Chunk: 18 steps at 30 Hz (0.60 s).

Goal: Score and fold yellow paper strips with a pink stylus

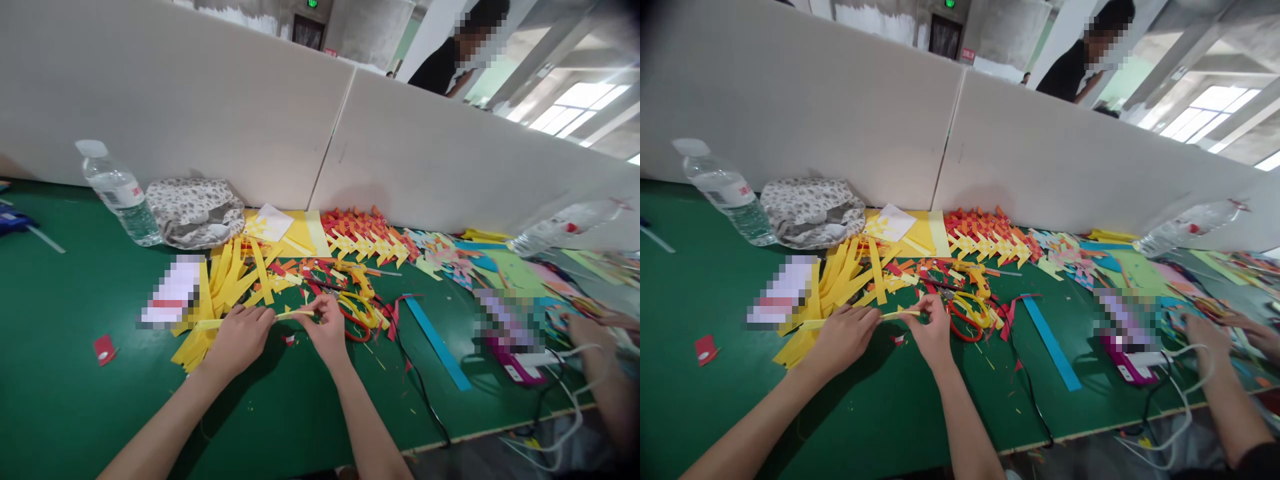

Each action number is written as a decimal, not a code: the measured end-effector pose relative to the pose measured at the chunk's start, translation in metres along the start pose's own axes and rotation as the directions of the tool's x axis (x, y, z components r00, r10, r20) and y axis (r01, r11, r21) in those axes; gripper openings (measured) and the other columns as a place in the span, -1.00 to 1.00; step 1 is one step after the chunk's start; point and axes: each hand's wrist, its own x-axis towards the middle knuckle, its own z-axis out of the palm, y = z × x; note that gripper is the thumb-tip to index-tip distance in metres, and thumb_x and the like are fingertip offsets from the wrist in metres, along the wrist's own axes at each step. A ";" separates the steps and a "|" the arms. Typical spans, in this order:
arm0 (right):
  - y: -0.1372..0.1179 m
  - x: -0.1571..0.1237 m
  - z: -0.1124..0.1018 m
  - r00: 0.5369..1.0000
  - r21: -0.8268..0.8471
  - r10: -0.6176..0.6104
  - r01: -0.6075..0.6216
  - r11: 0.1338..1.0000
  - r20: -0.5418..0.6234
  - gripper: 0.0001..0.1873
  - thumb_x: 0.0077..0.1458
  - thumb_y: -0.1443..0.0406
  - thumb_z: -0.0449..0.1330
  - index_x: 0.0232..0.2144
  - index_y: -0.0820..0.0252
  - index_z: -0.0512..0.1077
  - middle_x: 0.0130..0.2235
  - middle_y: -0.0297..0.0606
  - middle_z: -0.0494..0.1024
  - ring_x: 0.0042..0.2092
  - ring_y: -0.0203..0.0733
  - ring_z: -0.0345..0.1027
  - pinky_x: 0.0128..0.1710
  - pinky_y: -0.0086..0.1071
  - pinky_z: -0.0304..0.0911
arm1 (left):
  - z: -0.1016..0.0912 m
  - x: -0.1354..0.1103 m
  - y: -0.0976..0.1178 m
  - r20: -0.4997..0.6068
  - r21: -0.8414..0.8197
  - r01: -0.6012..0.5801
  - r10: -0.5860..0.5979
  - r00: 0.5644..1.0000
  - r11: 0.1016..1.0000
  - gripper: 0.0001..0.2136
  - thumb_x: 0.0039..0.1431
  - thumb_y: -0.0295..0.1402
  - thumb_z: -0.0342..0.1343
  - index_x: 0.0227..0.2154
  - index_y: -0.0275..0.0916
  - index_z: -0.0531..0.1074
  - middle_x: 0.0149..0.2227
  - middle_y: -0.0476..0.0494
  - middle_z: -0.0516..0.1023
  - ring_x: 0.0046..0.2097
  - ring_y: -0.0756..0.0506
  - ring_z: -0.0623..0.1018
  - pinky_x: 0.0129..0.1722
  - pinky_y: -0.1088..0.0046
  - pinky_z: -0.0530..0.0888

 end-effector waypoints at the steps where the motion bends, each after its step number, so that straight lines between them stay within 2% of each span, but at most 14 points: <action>1: 0.002 -0.001 0.001 1.000 -0.006 0.009 -0.009 1.000 -0.003 -0.64 -0.15 0.27 0.37 -0.41 0.11 0.23 -0.47 -0.40 0.49 -0.36 -0.20 0.45 -0.29 -0.34 0.36 | 0.001 0.000 0.001 -0.013 0.003 -0.004 0.004 1.000 1.000 -0.85 0.27 -0.41 -0.10 -0.40 -0.21 0.32 -0.47 -0.01 0.49 -0.38 -0.11 0.49 -0.36 0.34 0.19; 6: 0.006 -0.005 0.011 0.999 -0.026 0.042 -0.042 0.999 0.033 -0.64 -0.20 0.27 0.38 -0.44 0.12 0.24 -0.50 -0.42 0.48 -0.41 -0.21 0.45 -0.36 -0.37 0.35 | 0.006 0.001 0.002 -0.023 -0.001 -0.075 0.075 0.997 0.997 -0.89 0.21 -0.51 -0.05 -0.36 -0.21 0.34 -0.47 0.02 0.49 -0.40 -0.08 0.49 -0.36 0.36 0.21; 11: 0.002 -0.002 0.008 0.990 0.126 0.096 -0.108 0.986 0.099 -0.61 -0.17 0.26 0.37 -0.30 0.11 0.28 -0.41 -0.32 0.60 -0.30 -0.13 0.52 -0.26 -0.30 0.38 | 0.004 -0.003 0.002 -0.056 0.020 -0.022 0.023 0.998 1.000 -0.86 0.20 -0.53 -0.06 -0.39 -0.19 0.34 -0.51 0.02 0.48 -0.43 -0.07 0.49 -0.39 0.38 0.21; 14: -0.001 -0.001 0.001 0.987 0.143 0.108 -0.124 0.982 0.117 -0.73 -0.16 0.27 0.37 -0.42 0.13 0.34 -0.41 -0.28 0.62 -0.29 -0.10 0.54 -0.28 -0.32 0.39 | 0.002 -0.003 0.002 -0.053 -0.012 -0.043 0.043 0.998 0.999 -0.85 0.24 -0.49 -0.09 -0.36 -0.19 0.34 -0.48 0.02 0.51 -0.42 -0.06 0.51 -0.40 0.39 0.23; 16: -0.003 0.000 -0.004 0.990 0.129 0.095 -0.107 0.986 0.100 -0.76 -0.16 0.28 0.37 -0.47 0.14 0.36 -0.42 -0.27 0.62 -0.31 -0.10 0.54 -0.31 -0.33 0.40 | 0.000 -0.002 -0.001 -0.060 -0.045 -0.053 0.050 0.997 0.998 -0.85 0.28 -0.41 -0.12 -0.32 -0.19 0.35 -0.44 0.01 0.54 -0.40 -0.06 0.53 -0.40 0.40 0.25; 18: -0.005 0.003 -0.008 0.997 0.119 0.081 -0.083 0.989 0.019 -0.76 -0.16 0.27 0.38 -0.46 0.15 0.38 -0.42 -0.26 0.62 -0.34 -0.10 0.54 -0.36 -0.33 0.39 | -0.002 -0.001 -0.007 -0.078 -0.050 -0.040 0.036 0.996 0.998 -0.81 0.31 -0.33 -0.14 -0.30 -0.20 0.36 -0.42 -0.01 0.57 -0.40 -0.06 0.54 -0.38 0.39 0.27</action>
